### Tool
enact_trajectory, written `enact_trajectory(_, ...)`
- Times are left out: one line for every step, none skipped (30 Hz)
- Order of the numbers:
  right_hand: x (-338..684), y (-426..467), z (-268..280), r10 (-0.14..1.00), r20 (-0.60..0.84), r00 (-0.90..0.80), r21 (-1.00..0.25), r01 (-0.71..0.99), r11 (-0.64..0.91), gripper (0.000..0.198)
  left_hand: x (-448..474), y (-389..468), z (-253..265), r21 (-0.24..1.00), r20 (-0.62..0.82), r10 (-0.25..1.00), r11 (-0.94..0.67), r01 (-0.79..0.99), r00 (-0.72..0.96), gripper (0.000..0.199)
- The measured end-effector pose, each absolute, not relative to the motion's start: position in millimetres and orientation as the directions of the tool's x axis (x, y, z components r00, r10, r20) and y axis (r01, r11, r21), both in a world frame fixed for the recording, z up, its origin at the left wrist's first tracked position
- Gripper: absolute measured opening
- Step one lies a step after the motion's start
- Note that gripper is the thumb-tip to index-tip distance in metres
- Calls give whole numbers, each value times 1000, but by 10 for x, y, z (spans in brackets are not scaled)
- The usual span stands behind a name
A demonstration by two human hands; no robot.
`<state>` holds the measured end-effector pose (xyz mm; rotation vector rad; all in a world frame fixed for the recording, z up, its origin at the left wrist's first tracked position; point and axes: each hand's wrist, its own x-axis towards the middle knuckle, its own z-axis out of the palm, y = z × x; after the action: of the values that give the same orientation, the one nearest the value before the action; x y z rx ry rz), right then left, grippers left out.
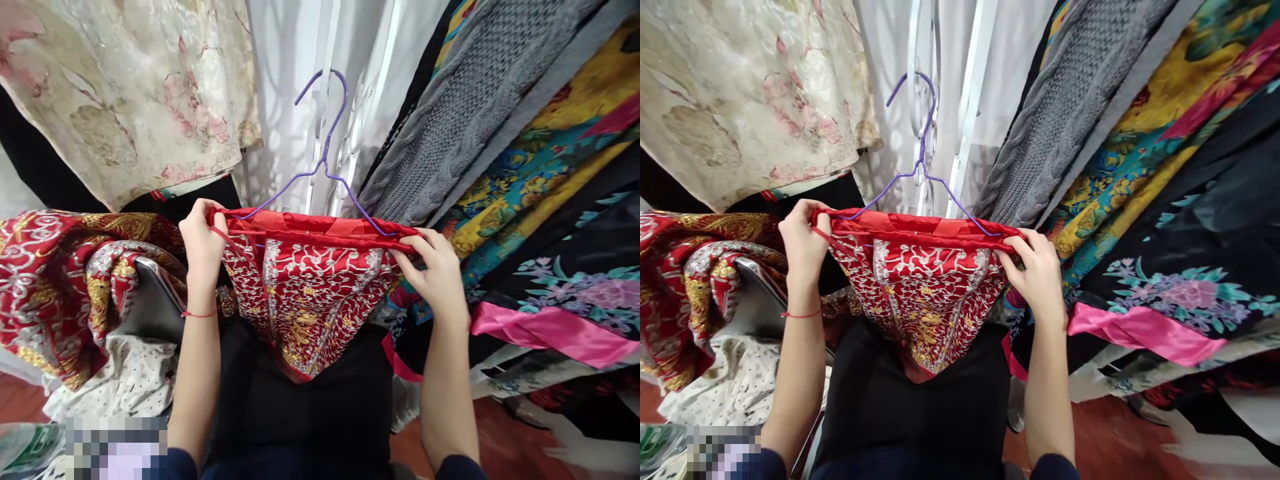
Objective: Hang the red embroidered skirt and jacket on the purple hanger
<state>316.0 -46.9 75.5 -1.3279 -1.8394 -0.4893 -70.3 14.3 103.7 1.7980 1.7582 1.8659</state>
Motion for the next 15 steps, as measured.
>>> enact_trajectory(3151, -494, 753, 595, 795, -116, -155, 910, 385, 13, -739, 158, 1041, 678, 675, 643, -349, 646, -362, 15)
enact_trajectory(3142, -521, 760, 586, 803, -108, -172, 900, 401, 12, -774, 165, 1044, 680, 671, 641, -330, 655, -373, 16)
enact_trajectory(3135, -549, 774, 583, 806, -104, -187, 890, 417, 12, -812, 165, 1045, 680, 665, 643, -311, 664, -381, 17)
enact_trajectory(3134, -578, 793, 583, 806, -103, -200, 880, 431, 12, -851, 158, 1046, 679, 660, 646, -294, 673, -384, 17)
enact_trajectory(3137, -605, 812, 586, 803, -104, -213, 869, 446, 12, -892, 149, 1047, 678, 655, 650, -280, 679, -386, 17)
enact_trajectory(3146, -630, 830, 591, 800, -108, -227, 857, 463, 13, -935, 139, 1049, 680, 649, 656, -270, 682, -387, 17)
enact_trajectory(3160, -652, 845, 595, 796, -112, -243, 842, 483, 13, -979, 131, 1054, 686, 639, 664, -264, 678, -387, 16)
enact_trajectory(3179, -670, 857, 601, 791, -115, -262, 824, 503, 14, -1022, 128, 1061, 709, 620, 674, -262, 655, -401, 15)
enact_trajectory(3200, -683, 865, 606, 786, -117, -284, 803, 524, 14, -1061, 133, 1068, 747, 590, 686, -262, 612, -426, 13)
enact_trajectory(3220, -694, 869, 612, 782, -116, -309, 780, 544, 14, -1094, 145, 1072, 792, 547, 702, -259, 553, -455, 12)
enact_trajectory(3238, -702, 869, 618, 778, -111, -337, 756, 560, 13, -1118, 163, 1069, 836, 499, 721, -254, 486, -481, 13)
enact_trajectory(3250, -709, 863, 626, 773, -103, -368, 731, 574, 13, -1132, 188, 1052, 873, 451, 738, -247, 420, -503, 15)
enact_trajectory(3254, -716, 852, 634, 768, -92, -400, 705, 586, 13, -1133, 215, 1018, 899, 411, 749, -237, 368, -520, 17)
enact_trajectory(3249, -724, 832, 643, 761, -84, -431, 675, 599, 13, -1121, 241, 963, 921, 377, 756, -241, 307, -535, 17)
enact_trajectory(3234, -734, 804, 653, 753, -86, -460, 641, 615, 14, -1099, 263, 888, 934, 354, 763, -259, 246, -540, 17)
